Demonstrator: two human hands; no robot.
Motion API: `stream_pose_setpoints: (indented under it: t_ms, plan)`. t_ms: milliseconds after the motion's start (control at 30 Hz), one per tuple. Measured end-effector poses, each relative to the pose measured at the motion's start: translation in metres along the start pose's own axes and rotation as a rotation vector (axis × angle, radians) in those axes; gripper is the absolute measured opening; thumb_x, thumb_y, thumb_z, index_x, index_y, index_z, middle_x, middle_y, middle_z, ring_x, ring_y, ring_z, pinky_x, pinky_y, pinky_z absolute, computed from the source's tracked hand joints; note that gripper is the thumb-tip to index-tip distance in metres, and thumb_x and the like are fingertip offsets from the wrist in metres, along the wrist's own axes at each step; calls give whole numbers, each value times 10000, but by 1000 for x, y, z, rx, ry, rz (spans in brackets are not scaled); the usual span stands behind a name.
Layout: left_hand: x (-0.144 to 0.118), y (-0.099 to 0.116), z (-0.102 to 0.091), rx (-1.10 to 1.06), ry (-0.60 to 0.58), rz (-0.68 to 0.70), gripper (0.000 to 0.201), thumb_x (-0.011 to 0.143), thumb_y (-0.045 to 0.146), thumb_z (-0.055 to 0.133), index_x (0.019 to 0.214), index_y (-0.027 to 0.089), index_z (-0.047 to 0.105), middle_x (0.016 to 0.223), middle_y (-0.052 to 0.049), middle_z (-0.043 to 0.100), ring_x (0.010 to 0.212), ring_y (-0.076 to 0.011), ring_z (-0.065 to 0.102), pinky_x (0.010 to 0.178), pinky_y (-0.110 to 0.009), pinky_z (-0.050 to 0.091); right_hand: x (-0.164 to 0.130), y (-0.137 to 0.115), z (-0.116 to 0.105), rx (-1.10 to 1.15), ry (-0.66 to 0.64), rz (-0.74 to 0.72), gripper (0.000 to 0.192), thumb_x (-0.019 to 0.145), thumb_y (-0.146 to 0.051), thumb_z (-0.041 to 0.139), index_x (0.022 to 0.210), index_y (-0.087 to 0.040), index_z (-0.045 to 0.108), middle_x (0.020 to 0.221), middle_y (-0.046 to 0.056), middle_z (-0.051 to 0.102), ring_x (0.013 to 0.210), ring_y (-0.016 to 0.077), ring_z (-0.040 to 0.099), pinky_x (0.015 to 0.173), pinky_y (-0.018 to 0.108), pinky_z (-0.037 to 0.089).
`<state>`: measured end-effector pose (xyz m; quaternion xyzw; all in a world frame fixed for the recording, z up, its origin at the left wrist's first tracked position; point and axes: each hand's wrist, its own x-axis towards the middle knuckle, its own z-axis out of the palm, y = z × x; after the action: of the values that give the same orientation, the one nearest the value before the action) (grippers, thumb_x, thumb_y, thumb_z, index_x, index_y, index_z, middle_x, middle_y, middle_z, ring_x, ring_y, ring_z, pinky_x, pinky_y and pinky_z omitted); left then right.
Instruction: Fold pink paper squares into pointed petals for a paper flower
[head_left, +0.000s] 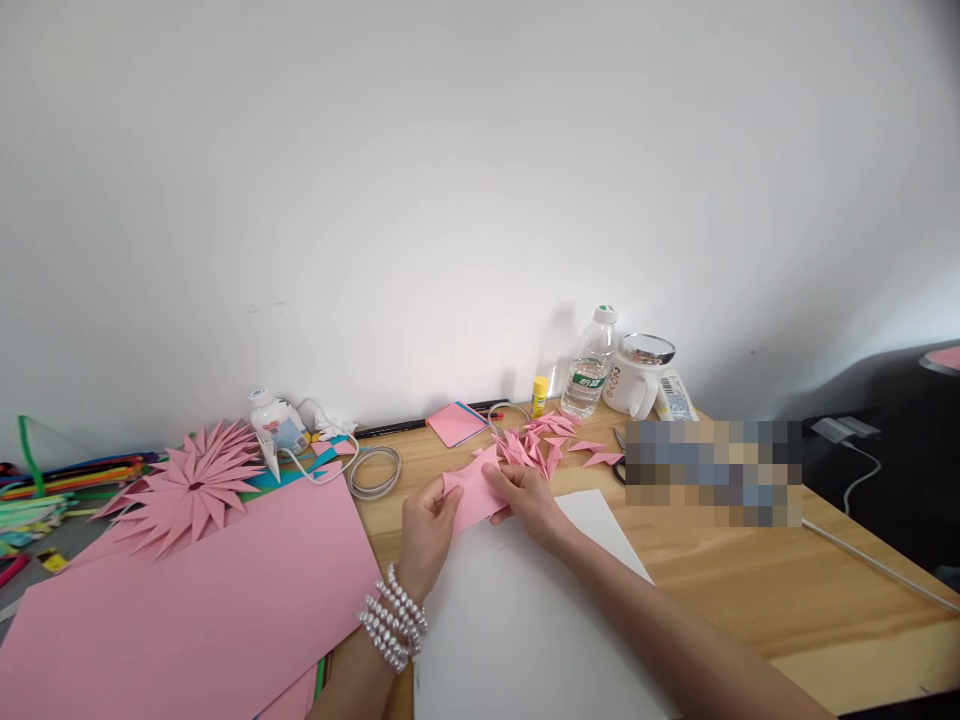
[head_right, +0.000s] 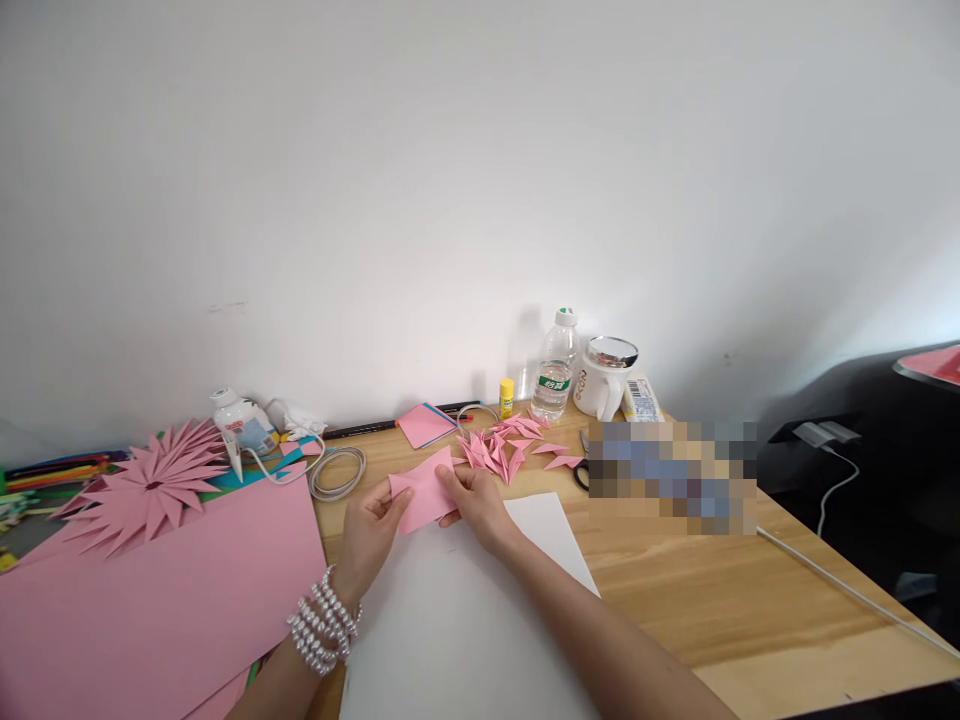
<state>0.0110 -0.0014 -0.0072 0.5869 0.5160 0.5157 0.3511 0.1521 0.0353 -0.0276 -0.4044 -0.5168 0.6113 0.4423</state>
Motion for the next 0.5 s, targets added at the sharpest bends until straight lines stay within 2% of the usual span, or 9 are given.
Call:
stream_pose_setpoints:
  t_ms: [67,200,300,400,500]
  plan:
    - [0,0,-1,18,-2,-11,213,734,295,500,700,121,620,613,-6,584,572,-126,517,529,-224,420,0,1,-1,23,3,19,398,653,-536,542,542,-164,455,514,-40,416,456,89,459,428,226,486]
    - [2,1,-2,-21,14,-61,210,706,306,532,724,117,623,617,-15,603,570,-140,536,496,-220,413,0,0,-1,42,-49,38,353,627,-501,591,567,-163,507,559,-24,465,520,112,480,471,252,498]
    - [2,0,-3,4,15,-9,148,684,252,550,692,141,648,697,-35,653,666,-170,581,604,-255,450,0,-1,-3,114,-40,79,324,626,-476,609,568,-169,525,563,-21,486,515,114,490,480,259,495]
    - [3,-5,-3,-16,-11,23,154,672,170,529,740,170,667,844,-57,675,794,-189,601,720,-288,457,2,-3,-4,206,-11,109,319,666,-492,567,684,-174,577,635,6,562,515,118,519,487,266,491]
    - [4,-10,-3,-4,-11,19,222,652,122,524,812,179,668,900,-63,670,811,-194,609,713,-293,471,2,-4,-4,260,-27,61,394,715,-534,482,846,-176,581,734,43,607,569,143,568,531,302,503]
